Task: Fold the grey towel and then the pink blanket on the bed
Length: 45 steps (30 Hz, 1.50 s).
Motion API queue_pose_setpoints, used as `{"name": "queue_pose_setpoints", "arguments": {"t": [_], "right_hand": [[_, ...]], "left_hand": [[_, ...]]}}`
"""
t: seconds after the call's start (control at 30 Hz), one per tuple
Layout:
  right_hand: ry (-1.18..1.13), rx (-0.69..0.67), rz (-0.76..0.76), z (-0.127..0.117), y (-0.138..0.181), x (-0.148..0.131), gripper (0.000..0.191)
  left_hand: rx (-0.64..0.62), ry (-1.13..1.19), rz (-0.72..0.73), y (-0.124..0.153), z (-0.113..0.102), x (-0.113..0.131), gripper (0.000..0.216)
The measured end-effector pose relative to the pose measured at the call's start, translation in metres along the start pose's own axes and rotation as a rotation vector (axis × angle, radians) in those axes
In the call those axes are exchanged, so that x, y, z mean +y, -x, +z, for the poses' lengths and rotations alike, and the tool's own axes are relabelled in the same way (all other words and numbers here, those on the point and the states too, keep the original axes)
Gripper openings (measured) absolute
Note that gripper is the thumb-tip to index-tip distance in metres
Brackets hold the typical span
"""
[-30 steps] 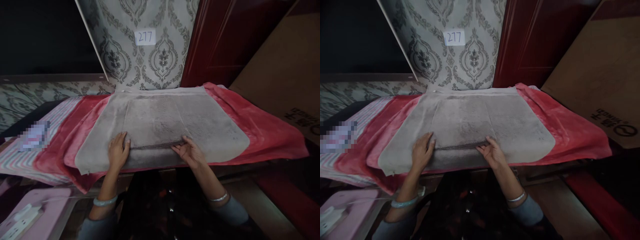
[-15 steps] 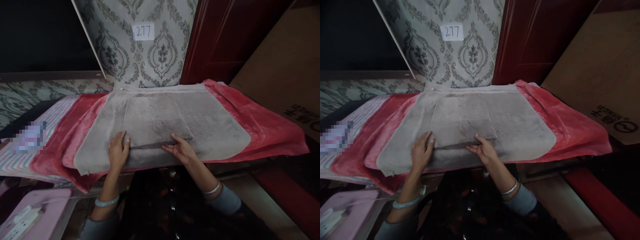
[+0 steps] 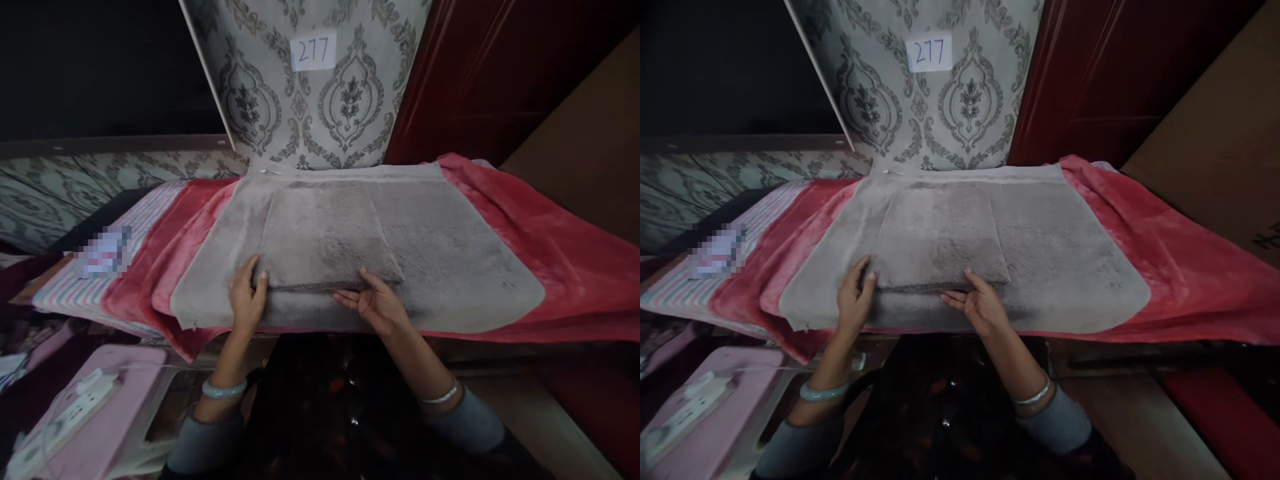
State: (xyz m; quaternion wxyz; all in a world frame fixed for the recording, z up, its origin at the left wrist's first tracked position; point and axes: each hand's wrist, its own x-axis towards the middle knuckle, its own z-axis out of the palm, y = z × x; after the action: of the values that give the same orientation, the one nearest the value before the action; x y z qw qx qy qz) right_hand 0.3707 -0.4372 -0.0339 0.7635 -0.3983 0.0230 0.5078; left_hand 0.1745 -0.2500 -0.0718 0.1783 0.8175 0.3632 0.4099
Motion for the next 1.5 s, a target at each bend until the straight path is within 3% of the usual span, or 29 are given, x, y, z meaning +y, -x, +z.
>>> {"name": "queue_pose_setpoints", "arguments": {"t": [0.13, 0.27, 0.43, 0.6, 0.87, 1.0, 1.13, 1.23, 1.37, 1.43, 1.5], "right_hand": [[-0.004, -0.007, 0.007, -0.002, -0.002, 0.000, 0.034], [-0.018, -0.090, 0.008, -0.004, -0.006, 0.001, 0.034], [-0.043, -0.118, 0.014, 0.002, -0.005, -0.001, 0.036], [-0.059, -0.052, -0.016, -0.002, 0.000, -0.014, 0.039], [-0.016, 0.066, -0.120, -0.004, -0.005, -0.027, 0.032], [0.002, 0.003, -0.261, -0.013, 0.009, -0.020, 0.040], [0.110, -0.040, -0.219, -0.041, 0.013, -0.029, 0.032], [0.201, -0.063, -0.182, -0.055, -0.003, -0.052, 0.023], [0.249, -0.146, -0.130, -0.050, -0.039, -0.088, 0.016], [0.252, -0.162, -0.078, -0.041, -0.058, -0.102, 0.013], [0.267, -0.167, -0.040, -0.034, -0.076, -0.111, 0.009]], "left_hand": [[0.013, -0.012, 0.038, 0.006, -0.004, 0.006, 0.054], [-0.037, -0.207, 0.247, 0.016, -0.007, 0.027, 0.068], [-0.078, -0.359, 0.474, 0.017, 0.002, 0.048, 0.062], [-0.072, -0.361, 0.587, 0.004, 0.011, 0.043, 0.045], [-0.237, -0.376, 0.738, -0.019, 0.005, 0.040, 0.043], [-0.153, -0.373, 0.865, -0.023, -0.012, 0.046, 0.042], [-0.093, -0.365, 0.957, -0.010, -0.016, 0.040, 0.038], [-0.089, -0.362, 0.949, 0.000, -0.012, 0.037, 0.038], [-0.178, -0.257, 0.833, 0.004, -0.017, 0.042, 0.038], [-0.290, -0.127, 0.706, -0.004, -0.023, 0.040, 0.034], [-0.321, 0.022, 0.478, -0.021, -0.026, 0.032, 0.032]]}}
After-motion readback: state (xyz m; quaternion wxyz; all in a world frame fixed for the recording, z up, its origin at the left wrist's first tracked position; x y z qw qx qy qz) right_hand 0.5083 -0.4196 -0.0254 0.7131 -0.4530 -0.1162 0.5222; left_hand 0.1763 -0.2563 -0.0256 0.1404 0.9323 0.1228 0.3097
